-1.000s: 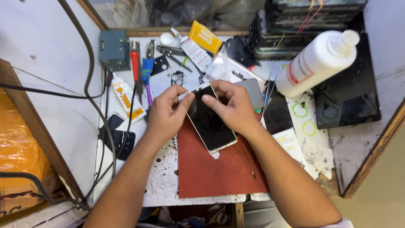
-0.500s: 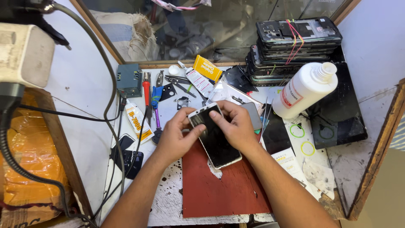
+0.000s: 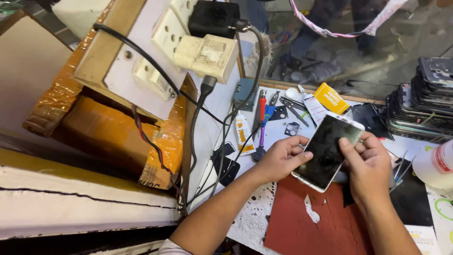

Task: The person cleans a smartphone screen with a cloth and aligns it onto the phone chassis on a workbench, pressing the edges by hand.

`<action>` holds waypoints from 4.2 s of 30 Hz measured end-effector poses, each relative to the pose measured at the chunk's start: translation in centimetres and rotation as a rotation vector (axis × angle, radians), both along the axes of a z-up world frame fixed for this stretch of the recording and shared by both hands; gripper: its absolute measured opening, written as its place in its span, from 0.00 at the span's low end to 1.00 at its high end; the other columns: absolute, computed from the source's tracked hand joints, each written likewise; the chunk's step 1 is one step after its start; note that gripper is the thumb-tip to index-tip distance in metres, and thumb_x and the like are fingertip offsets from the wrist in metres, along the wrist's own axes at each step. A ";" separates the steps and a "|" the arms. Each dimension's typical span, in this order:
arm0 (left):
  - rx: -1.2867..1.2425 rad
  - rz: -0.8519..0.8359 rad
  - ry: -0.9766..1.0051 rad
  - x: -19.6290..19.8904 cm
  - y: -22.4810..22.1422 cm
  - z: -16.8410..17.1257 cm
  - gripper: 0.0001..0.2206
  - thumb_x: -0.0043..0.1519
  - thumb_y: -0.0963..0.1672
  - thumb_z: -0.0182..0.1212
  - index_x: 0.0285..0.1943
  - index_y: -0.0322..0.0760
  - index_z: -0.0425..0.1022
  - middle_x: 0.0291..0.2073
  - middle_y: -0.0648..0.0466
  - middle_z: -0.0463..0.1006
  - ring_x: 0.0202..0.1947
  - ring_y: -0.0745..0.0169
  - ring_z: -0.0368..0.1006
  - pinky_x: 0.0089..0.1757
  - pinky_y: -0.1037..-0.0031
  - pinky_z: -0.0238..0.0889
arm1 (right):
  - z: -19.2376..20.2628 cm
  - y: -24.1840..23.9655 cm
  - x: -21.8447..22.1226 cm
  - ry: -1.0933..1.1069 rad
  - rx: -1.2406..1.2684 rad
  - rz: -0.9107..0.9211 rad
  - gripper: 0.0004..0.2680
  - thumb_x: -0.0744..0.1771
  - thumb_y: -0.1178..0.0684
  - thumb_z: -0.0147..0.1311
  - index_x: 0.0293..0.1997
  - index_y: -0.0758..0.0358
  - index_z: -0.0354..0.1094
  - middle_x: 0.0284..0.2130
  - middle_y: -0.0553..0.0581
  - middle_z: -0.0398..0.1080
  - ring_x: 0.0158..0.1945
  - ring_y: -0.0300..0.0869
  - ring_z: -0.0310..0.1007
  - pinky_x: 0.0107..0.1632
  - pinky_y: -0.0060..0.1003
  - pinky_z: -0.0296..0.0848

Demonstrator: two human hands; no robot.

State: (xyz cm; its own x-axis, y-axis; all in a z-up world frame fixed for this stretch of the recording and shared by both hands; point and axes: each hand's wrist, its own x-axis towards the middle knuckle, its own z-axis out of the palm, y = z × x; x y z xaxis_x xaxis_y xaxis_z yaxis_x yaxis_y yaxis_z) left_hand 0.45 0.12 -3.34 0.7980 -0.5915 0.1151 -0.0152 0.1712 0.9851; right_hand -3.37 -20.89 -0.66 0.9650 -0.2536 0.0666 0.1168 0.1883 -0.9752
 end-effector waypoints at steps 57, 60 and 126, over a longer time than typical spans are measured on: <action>0.277 0.549 -0.154 0.2 -0.7 0.2 0.11 0.73 0.44 0.56 0.41 0.29 0.72 0.24 0.50 0.73 0.26 0.73 0.63 0.30 0.76 0.58 | 1.4 1.7 -0.9 0.089 -0.177 0.415 0.15 0.65 0.61 0.61 0.58 0.68 0.66 0.26 0.49 0.72 0.24 0.31 0.69 0.27 0.28 0.68; 0.167 0.562 -0.359 1.1 -0.7 -0.7 0.11 0.73 0.45 0.54 0.42 0.31 0.73 0.29 0.55 0.72 0.31 0.75 0.65 0.34 0.77 0.62 | 1.3 1.7 -0.8 0.048 -0.313 0.377 0.16 0.65 0.60 0.63 0.58 0.67 0.67 0.24 0.49 0.71 0.23 0.31 0.68 0.27 0.27 0.67; -0.077 0.053 -0.022 -0.4 -0.7 3.1 0.33 0.64 0.34 0.58 0.79 0.29 0.49 0.53 0.48 0.79 0.51 0.66 0.77 0.51 0.76 0.72 | 0.6 -0.1 0.3 -0.033 -0.188 0.229 0.16 0.71 0.59 0.52 0.68 0.73 0.62 0.29 0.52 0.74 0.26 0.32 0.69 0.30 0.28 0.70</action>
State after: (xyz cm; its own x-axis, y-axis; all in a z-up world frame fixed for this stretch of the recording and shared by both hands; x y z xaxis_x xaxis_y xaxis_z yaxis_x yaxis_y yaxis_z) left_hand 0.01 -0.58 -0.26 0.8250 -0.5370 0.1761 -0.0476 0.2444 0.9685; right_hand -3.10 -20.95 -0.07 0.9923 -0.0098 0.1238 0.1240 0.0301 -0.9918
